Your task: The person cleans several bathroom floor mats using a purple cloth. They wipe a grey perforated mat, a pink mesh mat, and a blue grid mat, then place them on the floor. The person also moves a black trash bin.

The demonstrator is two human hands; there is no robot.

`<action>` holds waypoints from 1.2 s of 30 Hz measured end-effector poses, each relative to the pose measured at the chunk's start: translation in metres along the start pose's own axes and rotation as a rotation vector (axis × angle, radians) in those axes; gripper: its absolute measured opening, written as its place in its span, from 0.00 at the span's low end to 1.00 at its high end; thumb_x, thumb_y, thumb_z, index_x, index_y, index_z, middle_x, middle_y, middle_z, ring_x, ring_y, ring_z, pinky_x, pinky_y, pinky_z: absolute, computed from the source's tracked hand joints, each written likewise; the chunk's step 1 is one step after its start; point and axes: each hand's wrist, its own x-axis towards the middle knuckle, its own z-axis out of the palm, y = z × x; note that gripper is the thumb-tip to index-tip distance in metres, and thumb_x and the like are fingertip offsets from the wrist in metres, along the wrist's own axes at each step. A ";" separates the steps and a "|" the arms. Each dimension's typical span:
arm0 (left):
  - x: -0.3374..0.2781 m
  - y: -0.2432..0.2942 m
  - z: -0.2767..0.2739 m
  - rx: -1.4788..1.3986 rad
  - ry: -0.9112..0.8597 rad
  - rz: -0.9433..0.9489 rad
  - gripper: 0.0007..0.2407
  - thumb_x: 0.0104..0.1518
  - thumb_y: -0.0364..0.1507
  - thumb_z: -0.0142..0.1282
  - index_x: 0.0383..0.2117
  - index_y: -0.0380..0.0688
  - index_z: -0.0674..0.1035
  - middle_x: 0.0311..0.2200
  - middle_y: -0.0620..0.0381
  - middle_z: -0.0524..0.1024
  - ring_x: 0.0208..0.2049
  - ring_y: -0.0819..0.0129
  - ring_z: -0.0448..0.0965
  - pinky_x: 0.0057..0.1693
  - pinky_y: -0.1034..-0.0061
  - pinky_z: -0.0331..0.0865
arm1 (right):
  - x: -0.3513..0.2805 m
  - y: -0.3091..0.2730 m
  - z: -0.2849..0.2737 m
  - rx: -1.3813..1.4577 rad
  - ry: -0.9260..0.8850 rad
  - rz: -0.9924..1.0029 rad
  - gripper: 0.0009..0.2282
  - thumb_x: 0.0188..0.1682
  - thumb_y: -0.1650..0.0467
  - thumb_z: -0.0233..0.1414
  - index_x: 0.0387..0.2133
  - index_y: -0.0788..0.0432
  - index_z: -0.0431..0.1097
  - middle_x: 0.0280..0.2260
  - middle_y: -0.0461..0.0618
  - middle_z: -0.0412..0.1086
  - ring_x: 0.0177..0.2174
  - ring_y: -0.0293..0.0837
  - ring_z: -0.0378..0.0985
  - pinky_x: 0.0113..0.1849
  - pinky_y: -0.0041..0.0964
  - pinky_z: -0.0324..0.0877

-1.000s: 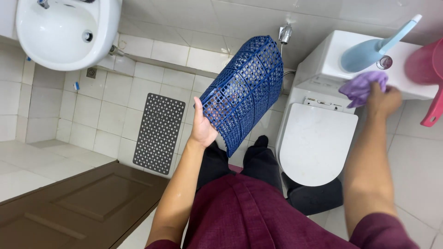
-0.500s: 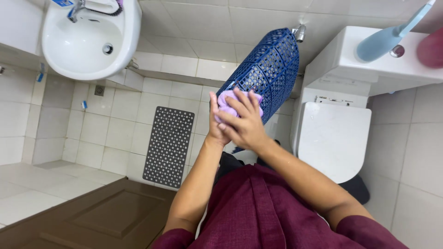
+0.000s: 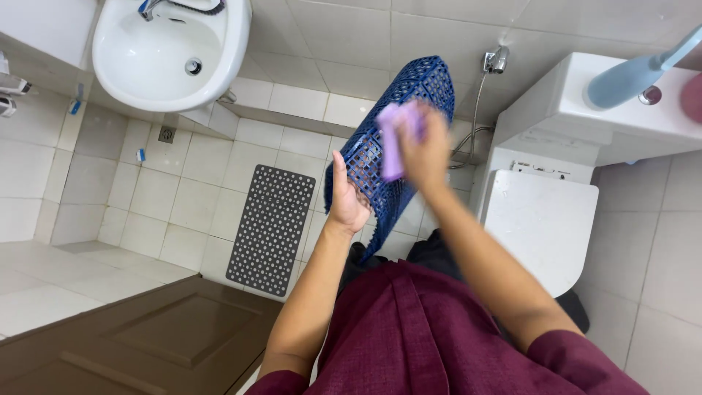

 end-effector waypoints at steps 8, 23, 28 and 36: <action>-0.031 0.010 -0.006 0.108 0.004 0.025 0.23 0.70 0.43 0.44 0.61 0.35 0.70 0.56 0.47 0.75 0.57 0.59 0.76 0.62 0.63 0.71 | 0.082 0.036 -0.025 -0.143 0.112 -0.390 0.15 0.53 0.69 0.63 0.51 0.58 0.72 0.43 0.55 0.73 0.40 0.54 0.79 0.42 0.45 0.75; -0.035 0.022 -0.021 -0.128 0.051 0.084 0.28 0.70 0.50 0.37 0.59 0.36 0.71 0.54 0.46 0.76 0.53 0.56 0.78 0.59 0.60 0.73 | -0.031 0.012 0.008 0.095 -0.256 -0.287 0.15 0.48 0.68 0.63 0.45 0.60 0.71 0.36 0.58 0.75 0.35 0.55 0.81 0.38 0.44 0.76; -0.044 0.038 0.007 -0.104 0.096 0.090 0.25 0.69 0.47 0.37 0.61 0.41 0.71 0.56 0.48 0.76 0.54 0.56 0.78 0.59 0.59 0.73 | 0.052 0.071 0.024 0.017 0.108 -0.048 0.12 0.53 0.73 0.56 0.48 0.63 0.68 0.39 0.61 0.76 0.37 0.51 0.80 0.40 0.43 0.74; -0.031 0.050 -0.024 -0.162 0.096 0.210 0.25 0.72 0.47 0.36 0.59 0.39 0.73 0.55 0.46 0.76 0.53 0.52 0.78 0.61 0.56 0.73 | -0.116 0.004 0.022 0.248 -0.319 -0.281 0.20 0.44 0.68 0.64 0.48 0.59 0.68 0.40 0.59 0.74 0.40 0.53 0.80 0.43 0.44 0.75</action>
